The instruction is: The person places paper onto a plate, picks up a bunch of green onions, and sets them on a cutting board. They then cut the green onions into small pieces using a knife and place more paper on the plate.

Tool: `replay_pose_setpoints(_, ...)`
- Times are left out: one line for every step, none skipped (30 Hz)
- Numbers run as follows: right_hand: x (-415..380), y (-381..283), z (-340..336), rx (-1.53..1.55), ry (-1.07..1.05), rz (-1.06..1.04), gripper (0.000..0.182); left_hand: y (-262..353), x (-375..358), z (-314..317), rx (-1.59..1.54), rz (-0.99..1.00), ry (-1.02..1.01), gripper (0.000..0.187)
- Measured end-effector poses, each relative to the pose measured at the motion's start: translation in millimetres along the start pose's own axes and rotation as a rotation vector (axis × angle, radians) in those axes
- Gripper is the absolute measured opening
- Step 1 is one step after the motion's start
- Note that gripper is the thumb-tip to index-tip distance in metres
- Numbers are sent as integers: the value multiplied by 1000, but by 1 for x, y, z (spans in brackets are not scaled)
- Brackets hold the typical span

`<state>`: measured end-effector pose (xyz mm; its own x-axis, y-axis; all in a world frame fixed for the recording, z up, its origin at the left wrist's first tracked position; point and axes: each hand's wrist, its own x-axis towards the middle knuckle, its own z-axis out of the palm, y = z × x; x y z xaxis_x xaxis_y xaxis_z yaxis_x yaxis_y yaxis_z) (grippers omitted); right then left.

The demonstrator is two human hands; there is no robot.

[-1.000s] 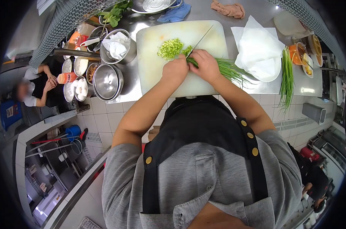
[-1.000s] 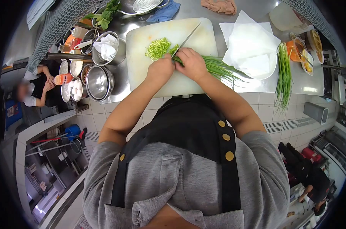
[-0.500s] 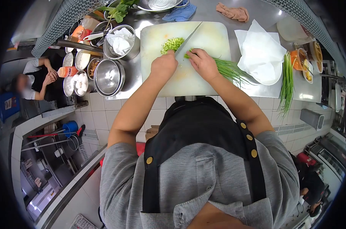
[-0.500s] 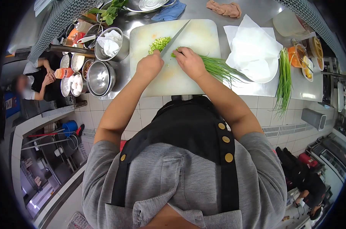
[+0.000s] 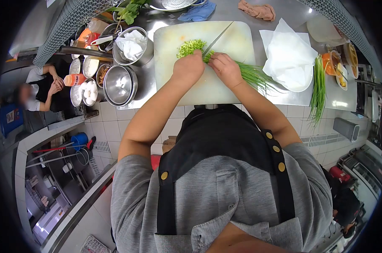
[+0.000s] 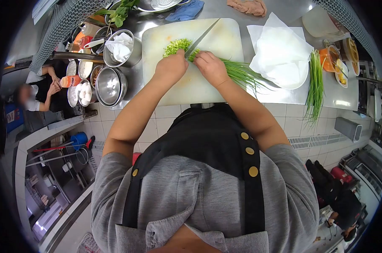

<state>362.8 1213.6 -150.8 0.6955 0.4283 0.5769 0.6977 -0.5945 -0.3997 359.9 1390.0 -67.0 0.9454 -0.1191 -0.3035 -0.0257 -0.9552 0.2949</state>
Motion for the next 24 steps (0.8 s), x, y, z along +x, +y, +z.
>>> replay_pose_setpoints(0, 1, 0, 3, -4, -2, 15, 6, -2, -8, 9, 12, -24, 29)
replay_pose_setpoints(0, 1, 0, 3, -3, -3, 15, 10, -3, -12, 18, 25, -47, 28)
replay_pose_setpoints(0, 1, 0, 4, 0, -7, 15, 10, -1, -10, 19, 24, -47, 28)
replay_pose_setpoints(-1, 0, 0, 5, 2, -12, 16, 9, 2, -7, 33, 18, -67, 28)
replay_pose_setpoints(0, 0, 0, 6, 3, -11, 16, 8, 4, -5, 47, 12, -88, 27)
replay_pose_setpoints(0, 0, 0, 9, 9, -11, 16, 8, 5, -7, 50, 15, -89, 27)
replay_pose_setpoints(0, 0, -1, 11, 14, -10, 16, 7, 5, -9, 52, 23, -101, 27)
replay_pose_setpoints(0, 0, -1, 11, 15, -7, 16, 6, 6, -11, 54, 30, -114, 27)
replay_pose_setpoints(0, 0, -1, 17, 21, -2, 16, 8, 3, -18, 55, 30, -116, 27)
replay_pose_setpoints(1, 0, -1, 25, 27, 1, 16, 11, -1, -27, 75, 26, -137, 26)
replay_pose_setpoints(2, -1, -2, 26, 29, 1, 16, 12, -2, -33, 97, 22, -159, 27)
replay_pose_setpoints(2, -1, -1, 33, 17, 21, 16, 10, -1, -31, 99, 23, -159, 27)
replay_pose_setpoints(2, 0, -1, 40, 4, 41, 16, 8, 1, -27, 105, 27, -162, 27)
replay_pose_setpoints(2, 0, -1, 40, 4, 42, 16, 6, 3, -24, 110, 30, -164, 27)
replay_pose_setpoints(2, 0, -1, 51, -9, 69, 16, 8, 3, -26, 110, 30, -164, 27)
replay_pose_setpoints(3, 0, -1, 61, -23, 96, 16, 10, 4, -29, 81, 21, -178, 26)
replay_pose_setpoints(3, 0, -1, 61, -24, 96, 16, 11, 4, -32, 51, 10, -192, 28)
replay_pose_setpoints(4, 0, -2, 73, -26, 112, 17, 14, 2, -38, 49, 10, -193, 28)
replay_pose_setpoints(5, 0, -2, 86, -28, 127, 17, 18, -2, -46, 67, 27, -199, 28)
replay_pose_setpoints(6, 0, -2, 87, -29, 126, 17, 20, -7, -50, 85, 44, -205, 28)
replay_pose_setpoints(7, 0, -1, 91, -14, 132, 16, 18, -10, -49, 85, 43, -206, 28)
replay_pose_setpoints(8, 1, 0, 95, 3, 139, 15, 15, -14, -47, 88, 33, -206, 28)
replay_pose_setpoints(9, 1, 1, 96, 4, 141, 15, 13, -16, -44, 92, 23, -207, 28)
replay_pose_setpoints(10, 0, 1, 91, 3, 151, 16, 10, -19, -38, 95, 26, -210, 28)
